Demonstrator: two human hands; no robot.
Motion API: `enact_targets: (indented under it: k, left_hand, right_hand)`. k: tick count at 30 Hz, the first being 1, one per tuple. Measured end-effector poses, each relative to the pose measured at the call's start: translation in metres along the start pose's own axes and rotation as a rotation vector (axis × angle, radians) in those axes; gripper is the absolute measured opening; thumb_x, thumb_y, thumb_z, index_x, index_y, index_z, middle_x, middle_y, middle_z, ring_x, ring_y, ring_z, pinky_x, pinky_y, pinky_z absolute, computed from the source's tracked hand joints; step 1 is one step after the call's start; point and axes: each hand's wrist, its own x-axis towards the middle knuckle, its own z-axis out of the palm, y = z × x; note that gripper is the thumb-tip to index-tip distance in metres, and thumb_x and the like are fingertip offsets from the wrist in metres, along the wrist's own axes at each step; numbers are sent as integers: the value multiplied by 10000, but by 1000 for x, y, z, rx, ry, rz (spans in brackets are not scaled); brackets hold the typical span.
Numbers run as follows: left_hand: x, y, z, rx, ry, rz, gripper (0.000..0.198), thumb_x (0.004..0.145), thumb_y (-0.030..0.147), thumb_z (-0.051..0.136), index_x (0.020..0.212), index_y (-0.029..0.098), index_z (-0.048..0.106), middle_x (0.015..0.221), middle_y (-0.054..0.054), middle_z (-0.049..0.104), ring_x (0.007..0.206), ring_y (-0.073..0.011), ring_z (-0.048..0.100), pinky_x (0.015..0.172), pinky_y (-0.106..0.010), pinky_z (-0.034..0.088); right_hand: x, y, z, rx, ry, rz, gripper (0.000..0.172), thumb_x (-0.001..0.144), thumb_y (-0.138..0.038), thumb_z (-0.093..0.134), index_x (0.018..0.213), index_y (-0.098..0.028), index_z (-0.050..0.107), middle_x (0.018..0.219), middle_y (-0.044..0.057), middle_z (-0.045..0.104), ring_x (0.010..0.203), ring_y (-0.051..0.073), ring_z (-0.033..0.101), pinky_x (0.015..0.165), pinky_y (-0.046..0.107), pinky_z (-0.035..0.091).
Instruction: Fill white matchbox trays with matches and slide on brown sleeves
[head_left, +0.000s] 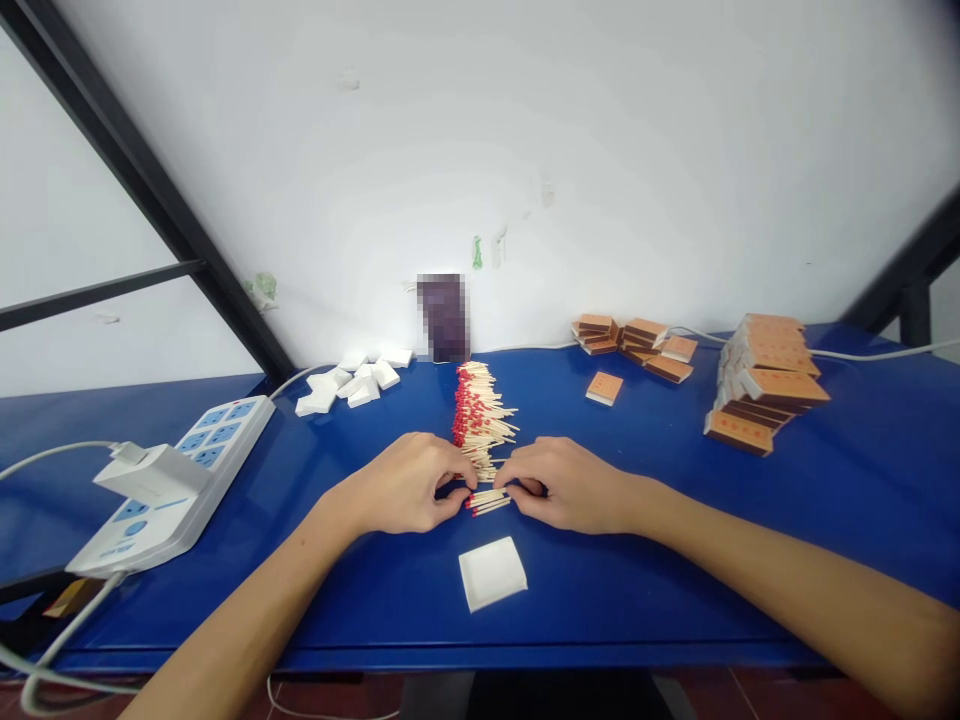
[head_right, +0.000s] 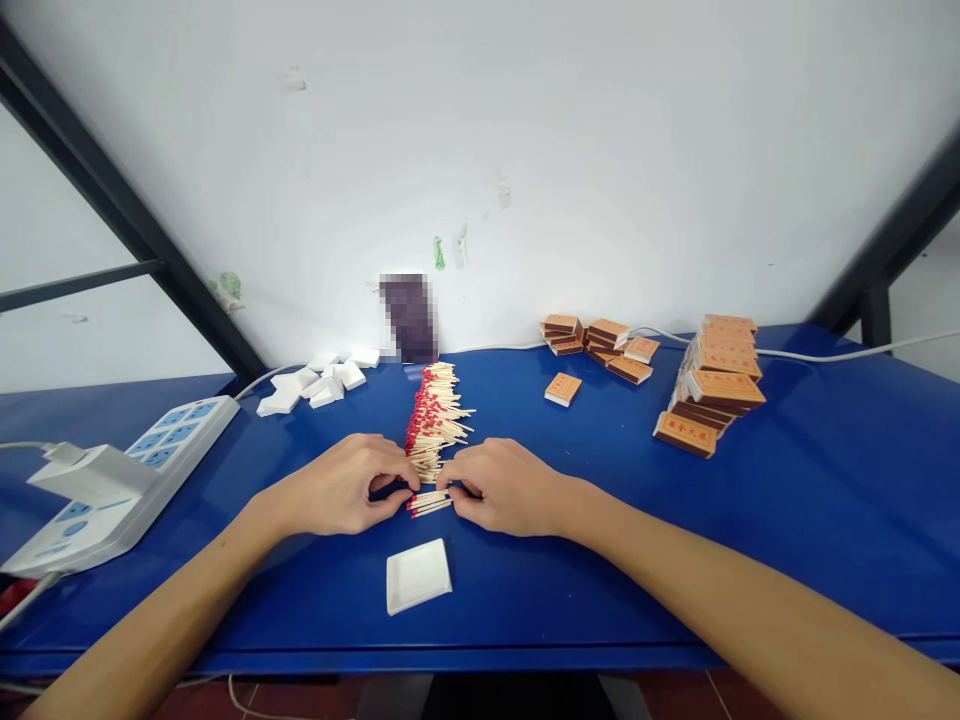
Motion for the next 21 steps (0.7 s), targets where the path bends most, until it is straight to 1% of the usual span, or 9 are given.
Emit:
enact_targets:
  k: [8,11,16,18,21]
  left_hand:
    - [-1,0,0,5,15,-5,173,771,116,626,890,203,717,747,19,673,621,-119,556,660,-258,392]
    - [-1,0,0,6,22,-13,140,783,134,633,875,201,715,742,17,670,627,-120,559,667,-257,397]
    - [-2,-4,0,22,61,-5,130,796,143,632,877,193,720,723,14,661,619,-118,556,654,-254,396]
    - [-2,-5,0,22,70,1,139,796,129,623,869,191,723,715,15,662,617,-116,554,651,-250,396]
    - [-2,-6,0,22,66,0,155,798,118,616,866,194,732,714,19,667,610,-112,547,653,-249,395]
  right_hand:
    - [-2,1,-1,19,-16,-36,186,860,-131,531,916,-203,693,716,-16,628,643,122,528,695,261,362]
    - [-2,1,1,40,13,-39,188,843,-123,537,914,-201,693,706,-23,625,628,116,520,691,255,369]
    - [0,0,2,36,101,53,209,813,-95,522,885,-182,699,681,-14,635,608,120,511,642,244,360]
    - [0,0,2,29,103,82,215,804,-90,524,886,-178,703,677,-12,641,593,119,505,614,238,349]
    - [0,-1,1,25,93,73,231,805,-88,518,897,-177,710,697,-7,656,601,121,514,615,237,356]
